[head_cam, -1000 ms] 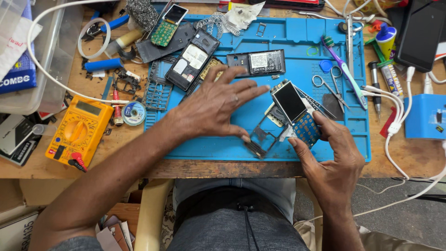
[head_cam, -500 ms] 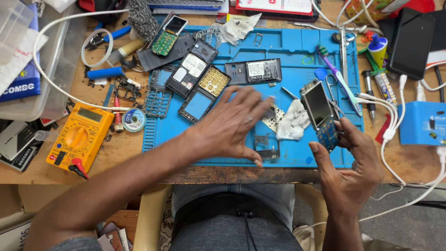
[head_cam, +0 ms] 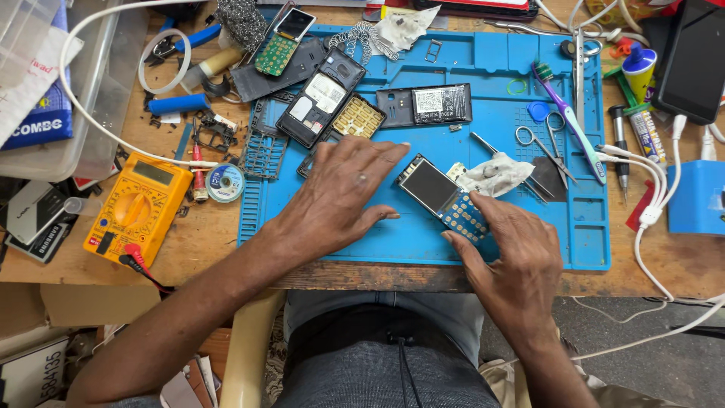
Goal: The person disassembles a feature phone, cleans its internal keypad contacts using a toothbrush and a cloth moistened with liquid, and begins reassembling the device using tweezers.
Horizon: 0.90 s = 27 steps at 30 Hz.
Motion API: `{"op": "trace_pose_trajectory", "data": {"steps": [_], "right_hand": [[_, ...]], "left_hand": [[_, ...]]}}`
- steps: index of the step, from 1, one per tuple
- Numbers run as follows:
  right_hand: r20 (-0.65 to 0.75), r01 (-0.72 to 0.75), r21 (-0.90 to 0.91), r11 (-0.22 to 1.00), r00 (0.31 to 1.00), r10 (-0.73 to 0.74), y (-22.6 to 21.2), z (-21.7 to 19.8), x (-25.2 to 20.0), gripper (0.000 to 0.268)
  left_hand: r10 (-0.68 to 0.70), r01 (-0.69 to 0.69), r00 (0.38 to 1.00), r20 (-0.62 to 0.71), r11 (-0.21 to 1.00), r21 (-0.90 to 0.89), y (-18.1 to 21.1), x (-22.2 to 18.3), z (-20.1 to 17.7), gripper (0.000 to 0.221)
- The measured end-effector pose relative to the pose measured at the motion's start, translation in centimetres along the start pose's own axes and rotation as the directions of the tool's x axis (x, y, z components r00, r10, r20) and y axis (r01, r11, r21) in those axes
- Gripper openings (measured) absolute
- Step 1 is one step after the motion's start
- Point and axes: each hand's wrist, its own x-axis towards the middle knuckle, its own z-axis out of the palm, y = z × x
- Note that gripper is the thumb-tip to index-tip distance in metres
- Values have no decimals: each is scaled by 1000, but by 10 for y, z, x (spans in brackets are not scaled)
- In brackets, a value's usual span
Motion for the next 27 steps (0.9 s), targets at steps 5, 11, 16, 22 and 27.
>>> {"op": "trace_pose_trajectory", "data": {"steps": [5,11,16,22,27], "right_hand": [[12,101,-132,986,995,-100,15,2,12,69],[176,74,-11,997,982,-71,71,3,33,42],[2,-81,-172,982,997,83,87,-23,44,23],[132,52,207,977,988,-80,46,-13,35,47],[513,-551,511,659,811,280,59,7,35,38]], "left_hand": [[102,-106,993,57,992,75,-8,28,20,85],[169,-173,971,168,985,8,-17,48,17,66],[156,-150,975,160,988,-48,-14,45,11,64],[190,-167,976,104,965,-201,-10,47,0,59],[59,0,993,102,865,-501,-13,51,-9,57]]}}
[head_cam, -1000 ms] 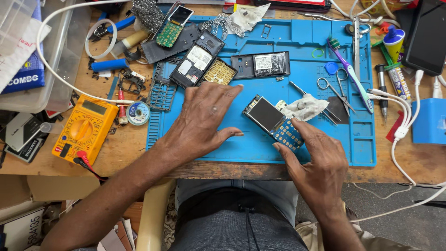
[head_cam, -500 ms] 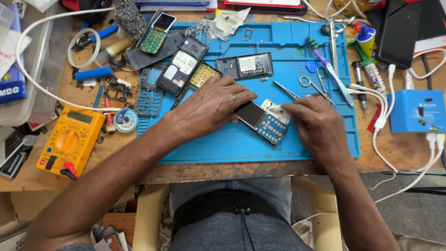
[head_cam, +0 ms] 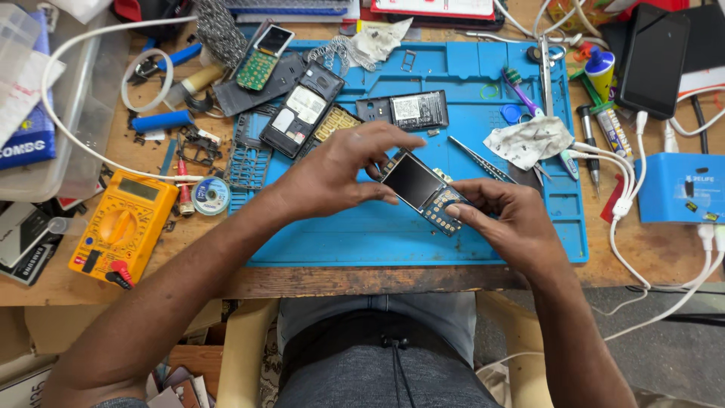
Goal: The person disassembles a feature phone, cleans its internal keypad contacts using a toothbrush and a cloth moistened with liquid, and begins reassembling the device using tweezers.
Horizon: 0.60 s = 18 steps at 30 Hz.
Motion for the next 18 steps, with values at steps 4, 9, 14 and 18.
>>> {"op": "trace_pose_trajectory", "data": {"steps": [4,9,14,18], "right_hand": [[32,62,258,964,997,-72,9,6,4,33],[28,82,285,955,995,-94,-7,20,-2,44],[-275,347,-113,931,890,-365,-23,33,-1,43],[-268,438,-164,884,843,-467,-28,42,8,36]], "left_hand": [[-344,331,939,-3,907,-261,-3,2,5,42],[-393,324,909,-138,875,-359,-12,5,18,45],[-357,-54,849,-390,675,-736,-10,-3,64,29],[-335,-218,805,-489,600,-770,-15,-6,69,22]]}}
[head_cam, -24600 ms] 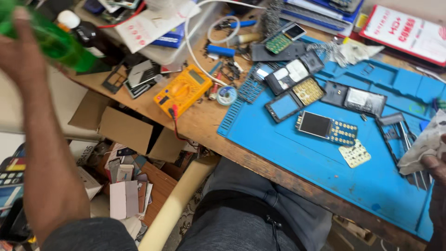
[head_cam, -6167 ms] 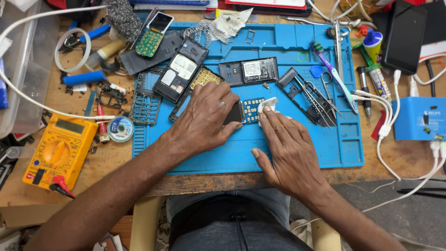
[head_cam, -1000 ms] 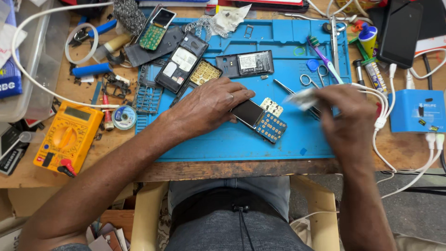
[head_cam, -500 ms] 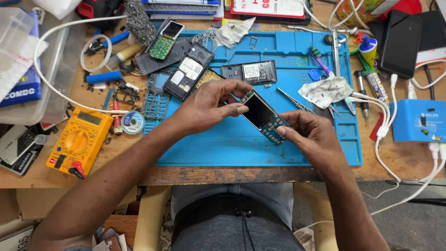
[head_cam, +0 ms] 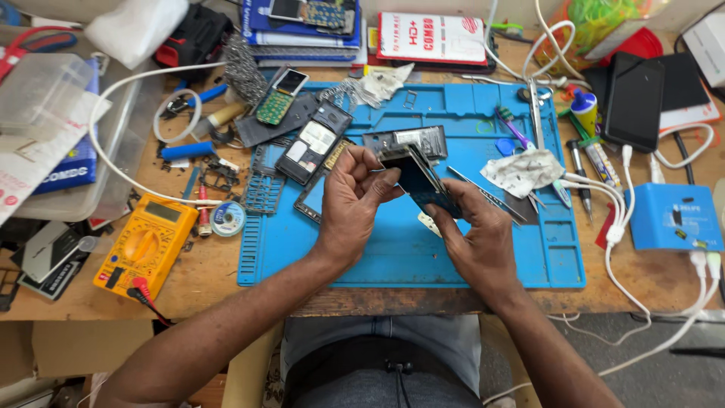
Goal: The person disassembles a feature phone, cleans its internal keypad contacts using a toothbrush and a cloth moistened with liquid, and begins reassembling the device using tweezers.
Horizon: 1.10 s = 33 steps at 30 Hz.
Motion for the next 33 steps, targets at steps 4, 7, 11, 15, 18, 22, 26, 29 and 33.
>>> {"op": "trace_pose_trajectory", "data": {"steps": [4,7,11,15,18,22,26,29,33], "right_hand": [[80,-69,45,997,995,65,-6,-1,4,41],[-71,196,-3,981,978,-196,-9,-3,2,48],[-102,90,-36,995,990,-93,-9,-3,9,33],[-106,45,-11,999,993,-46,-21,3,16,29],[19,177,-36,984,984,-176,-27,0,26,28],[327,54,171,984,939,-108,-14,-14,61,31],[307,311,-415,855,933,-190,7,-34,104,27],[394,411,-508,757,892,-220,16,-25,111,28],[379,325,-633,702,921,-84,15,-5,108,48]], "left_hand": [[64,-75,996,66,982,176,12,1,-3,33],[-6,-26,997,81,923,384,16,-3,0,36],[107,-162,984,141,867,471,17,-7,4,35],[69,-108,991,115,922,372,12,-15,7,49],[17,-55,994,108,931,361,3,-20,8,46],[-163,163,986,27,987,13,2,-9,-2,38],[-130,125,991,-27,982,-141,7,5,-17,33],[-49,35,997,-66,980,-196,11,8,-26,29],[-17,-7,995,-102,973,-229,15,7,-30,26]]}}
